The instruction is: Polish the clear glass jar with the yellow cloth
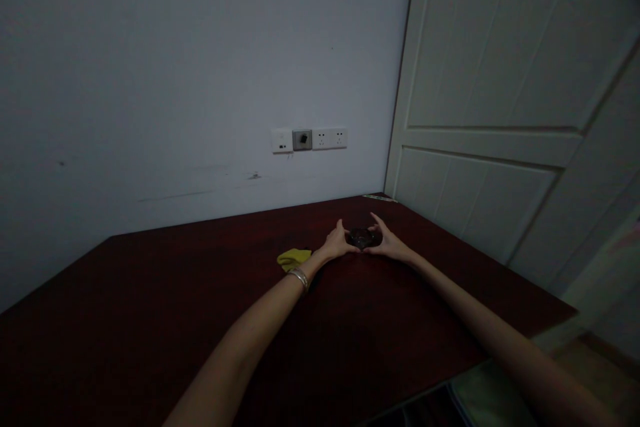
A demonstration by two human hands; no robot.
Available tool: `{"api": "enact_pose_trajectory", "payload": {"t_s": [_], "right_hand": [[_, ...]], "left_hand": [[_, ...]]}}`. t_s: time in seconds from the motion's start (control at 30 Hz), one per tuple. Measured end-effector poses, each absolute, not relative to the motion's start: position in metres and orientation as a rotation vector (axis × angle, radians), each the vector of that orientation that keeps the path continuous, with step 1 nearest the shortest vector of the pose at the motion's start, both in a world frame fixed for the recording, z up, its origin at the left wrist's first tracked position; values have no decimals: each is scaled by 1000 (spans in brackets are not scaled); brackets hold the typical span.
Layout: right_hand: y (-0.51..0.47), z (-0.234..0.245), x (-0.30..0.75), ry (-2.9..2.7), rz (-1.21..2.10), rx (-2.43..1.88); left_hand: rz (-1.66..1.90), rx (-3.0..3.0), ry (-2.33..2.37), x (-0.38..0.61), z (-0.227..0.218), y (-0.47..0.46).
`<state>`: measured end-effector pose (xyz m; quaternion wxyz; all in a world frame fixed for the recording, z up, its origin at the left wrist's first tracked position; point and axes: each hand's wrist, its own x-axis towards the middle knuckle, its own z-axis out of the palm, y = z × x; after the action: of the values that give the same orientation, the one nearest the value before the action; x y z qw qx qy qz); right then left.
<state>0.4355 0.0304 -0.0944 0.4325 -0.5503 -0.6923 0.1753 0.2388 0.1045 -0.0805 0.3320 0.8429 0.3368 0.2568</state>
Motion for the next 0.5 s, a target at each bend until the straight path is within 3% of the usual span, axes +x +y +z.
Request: {"api": "enact_pose_trajectory", "payload": {"t_s": [0.2,0.5], "right_hand": [[32,-84,425,-1721,415,-1338],[67,-40,354,-1744,344,-1237]], "left_hand": [[698,2231,861,230,-66,104],[767,2287,929,150,-9,117]]}}
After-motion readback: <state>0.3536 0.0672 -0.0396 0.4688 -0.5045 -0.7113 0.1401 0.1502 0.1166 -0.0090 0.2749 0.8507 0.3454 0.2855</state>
